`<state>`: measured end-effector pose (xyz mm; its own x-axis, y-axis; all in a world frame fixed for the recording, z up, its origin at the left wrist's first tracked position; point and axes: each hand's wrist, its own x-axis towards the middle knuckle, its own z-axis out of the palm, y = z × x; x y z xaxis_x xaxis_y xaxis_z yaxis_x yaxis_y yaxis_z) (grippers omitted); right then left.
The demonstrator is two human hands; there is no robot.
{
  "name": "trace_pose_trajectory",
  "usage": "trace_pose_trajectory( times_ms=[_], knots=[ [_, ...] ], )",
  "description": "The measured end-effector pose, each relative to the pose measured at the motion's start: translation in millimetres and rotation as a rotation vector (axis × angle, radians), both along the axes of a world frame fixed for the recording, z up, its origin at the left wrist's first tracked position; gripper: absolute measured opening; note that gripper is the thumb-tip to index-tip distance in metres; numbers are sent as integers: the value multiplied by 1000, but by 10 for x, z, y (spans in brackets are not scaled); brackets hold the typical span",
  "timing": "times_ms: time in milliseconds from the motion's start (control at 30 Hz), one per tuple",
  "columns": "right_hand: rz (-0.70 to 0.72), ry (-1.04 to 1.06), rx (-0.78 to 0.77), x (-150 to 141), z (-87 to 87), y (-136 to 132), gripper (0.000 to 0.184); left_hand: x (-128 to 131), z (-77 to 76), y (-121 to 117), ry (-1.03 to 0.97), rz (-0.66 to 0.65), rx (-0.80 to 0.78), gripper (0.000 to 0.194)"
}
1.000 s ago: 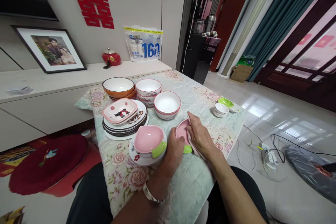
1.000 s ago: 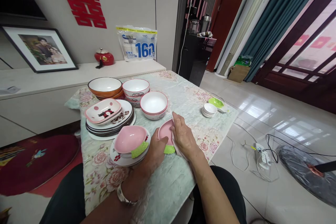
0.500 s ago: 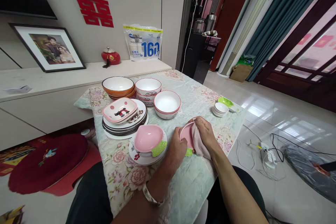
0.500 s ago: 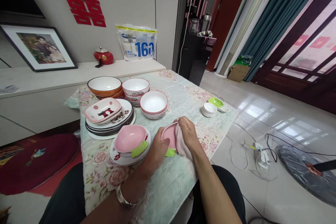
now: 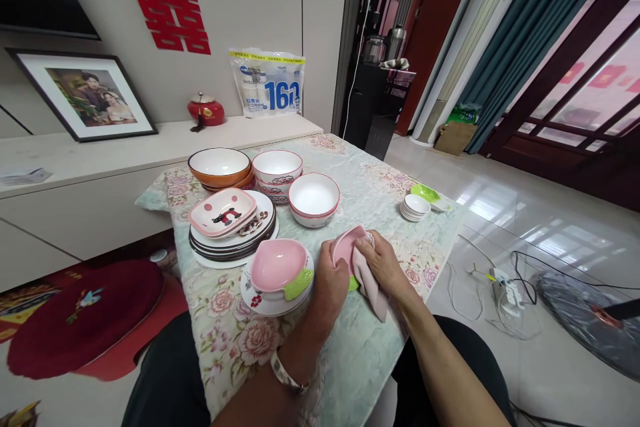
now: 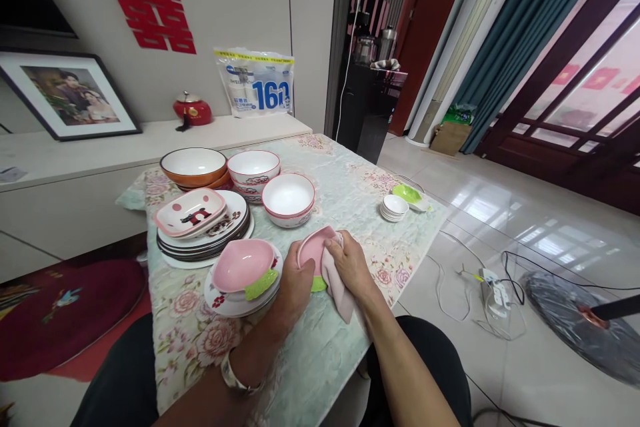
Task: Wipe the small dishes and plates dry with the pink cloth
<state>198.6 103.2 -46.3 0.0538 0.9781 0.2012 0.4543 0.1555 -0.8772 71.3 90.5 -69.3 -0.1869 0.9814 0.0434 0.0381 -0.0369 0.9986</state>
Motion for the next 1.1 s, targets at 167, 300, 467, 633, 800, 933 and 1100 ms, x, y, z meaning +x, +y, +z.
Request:
trace_pose_trajectory(
  times_ms=[167, 300, 467, 633, 800, 933, 1100],
  knots=[
    [-7, -168, 1, 54, -2, -9, 33, -14, 94, 0, 2, 50, 79, 32],
    [-84, -399, 128, 112, 65, -19, 30, -9, 120, -5, -27, -76, 73, 29],
    [-19, -741, 376, 165, 208, -105, 16, -31, 148, -9, 81, -177, 19, 17],
    [49, -824, 472, 95, 237, -167, 21, -52, 162, -31, 128, -163, 80, 17],
    [42, -596, 410, 28, 193, -115, 18, -37, 157, -49, 10, -75, 77, 15],
    [20, -400, 273, 18, 167, -62, 22, -23, 161, -48, -124, -37, 58, 16],
    [67, -311, 111, 70, 203, -52, 30, -2, 115, -35, -224, -18, 79, 17]
  ],
)
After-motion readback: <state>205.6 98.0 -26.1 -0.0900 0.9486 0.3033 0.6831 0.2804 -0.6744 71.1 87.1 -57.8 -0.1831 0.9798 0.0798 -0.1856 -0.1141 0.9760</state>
